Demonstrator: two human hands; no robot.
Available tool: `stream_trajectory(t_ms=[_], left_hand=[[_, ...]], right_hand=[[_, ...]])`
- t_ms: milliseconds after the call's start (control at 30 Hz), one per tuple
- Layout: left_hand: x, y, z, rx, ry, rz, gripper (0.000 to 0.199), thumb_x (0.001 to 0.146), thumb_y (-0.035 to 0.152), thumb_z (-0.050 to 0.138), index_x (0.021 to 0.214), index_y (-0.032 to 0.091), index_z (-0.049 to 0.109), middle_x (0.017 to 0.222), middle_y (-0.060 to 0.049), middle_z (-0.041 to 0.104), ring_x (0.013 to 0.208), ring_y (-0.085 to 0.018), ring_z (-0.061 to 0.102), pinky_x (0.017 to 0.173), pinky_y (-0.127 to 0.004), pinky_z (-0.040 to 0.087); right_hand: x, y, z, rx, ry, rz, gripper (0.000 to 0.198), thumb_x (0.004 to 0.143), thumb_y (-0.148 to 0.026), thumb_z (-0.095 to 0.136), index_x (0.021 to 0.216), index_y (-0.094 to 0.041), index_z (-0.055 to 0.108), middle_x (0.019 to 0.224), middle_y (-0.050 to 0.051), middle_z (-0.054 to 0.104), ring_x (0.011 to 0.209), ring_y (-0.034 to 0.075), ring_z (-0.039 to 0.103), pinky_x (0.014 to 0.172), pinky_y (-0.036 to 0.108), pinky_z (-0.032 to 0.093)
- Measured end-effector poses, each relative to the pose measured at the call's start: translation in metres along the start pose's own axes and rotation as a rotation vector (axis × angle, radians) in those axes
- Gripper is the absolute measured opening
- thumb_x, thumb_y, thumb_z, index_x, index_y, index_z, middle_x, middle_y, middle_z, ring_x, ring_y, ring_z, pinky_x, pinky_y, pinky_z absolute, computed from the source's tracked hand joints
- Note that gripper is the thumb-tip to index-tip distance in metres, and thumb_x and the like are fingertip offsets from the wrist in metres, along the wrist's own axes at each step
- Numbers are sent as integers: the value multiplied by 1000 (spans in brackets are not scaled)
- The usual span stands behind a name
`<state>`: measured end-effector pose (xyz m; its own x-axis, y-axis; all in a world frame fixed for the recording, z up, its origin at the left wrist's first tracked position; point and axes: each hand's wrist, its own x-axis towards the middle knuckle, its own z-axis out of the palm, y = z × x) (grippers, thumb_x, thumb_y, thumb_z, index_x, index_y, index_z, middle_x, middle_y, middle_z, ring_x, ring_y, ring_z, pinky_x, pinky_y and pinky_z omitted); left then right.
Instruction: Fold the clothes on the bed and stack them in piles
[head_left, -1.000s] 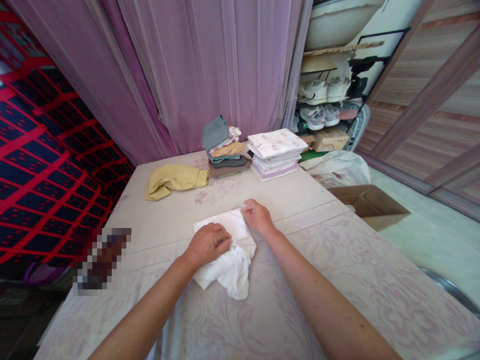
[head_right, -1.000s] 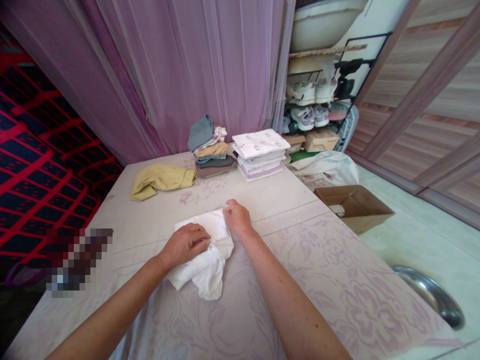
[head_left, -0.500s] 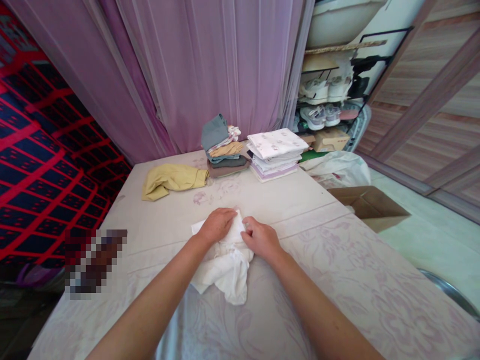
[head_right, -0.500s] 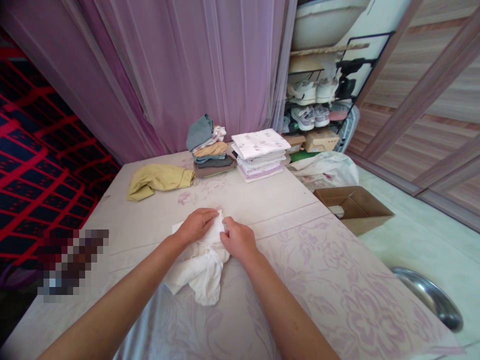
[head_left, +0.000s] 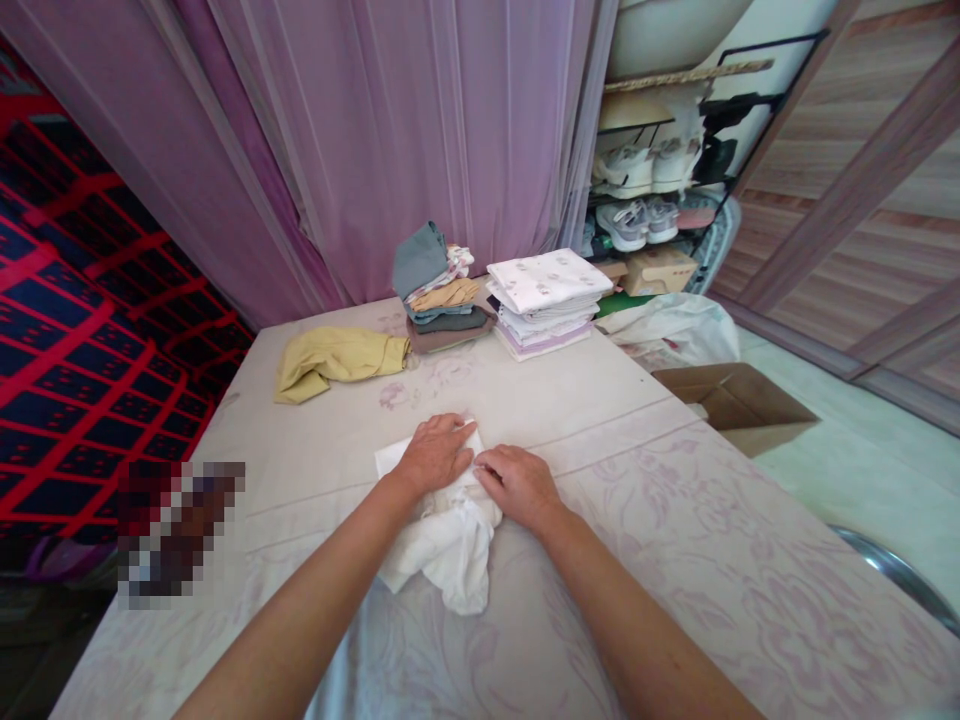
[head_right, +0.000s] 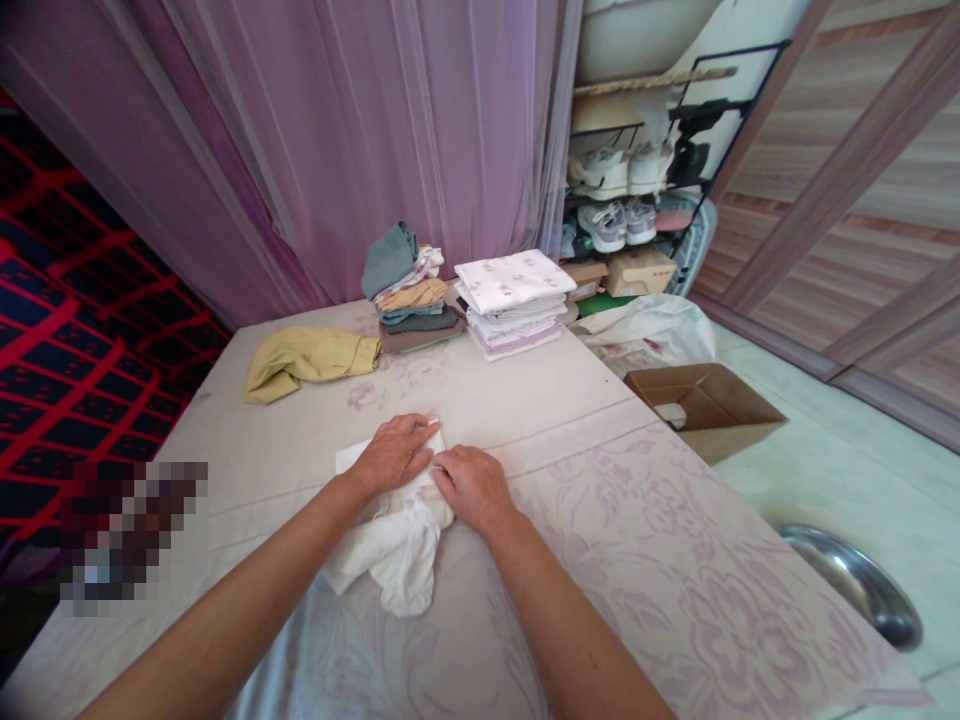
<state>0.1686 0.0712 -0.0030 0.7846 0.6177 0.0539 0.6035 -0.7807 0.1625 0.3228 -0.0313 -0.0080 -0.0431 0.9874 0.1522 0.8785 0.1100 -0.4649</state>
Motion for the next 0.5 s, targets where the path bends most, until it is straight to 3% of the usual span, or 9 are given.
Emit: stream_trajectory(t_ms=[167,300,367,500], left_hand=[[-2,5,-1,21,-65,-29,57,89,51,44,138,21,43,138,-15,45,125,-31,40,100,-48,35],[-12,6,0,28,-118,-10,58,95,45,32,145,17,29,153,-13,27,141,-29,19,111,-52,17],[-18,5,0,21,-131,21,55,97,42,25,147,17,25,154,-11,24,143,-26,14,113,-51,10],[-25,5,2,10,-193,62,56,97,45,22,147,20,24,154,-11,24,142,-24,16,112,-51,14]], right_hand=[[-3,5,-8,31,16,43,27,89,-31,48,75,-23,69,74,1,64,73,12,58,65,22,36],[-5,9,-11,53,112,28,27,89,-28,47,75,-21,69,74,2,63,75,12,58,70,21,37],[-5,9,-9,59,108,-10,25,88,-27,47,77,-21,69,76,2,64,76,12,58,72,21,37],[0,7,-2,3,31,3,17,84,-27,53,76,-23,68,76,1,66,75,13,57,70,23,36]])
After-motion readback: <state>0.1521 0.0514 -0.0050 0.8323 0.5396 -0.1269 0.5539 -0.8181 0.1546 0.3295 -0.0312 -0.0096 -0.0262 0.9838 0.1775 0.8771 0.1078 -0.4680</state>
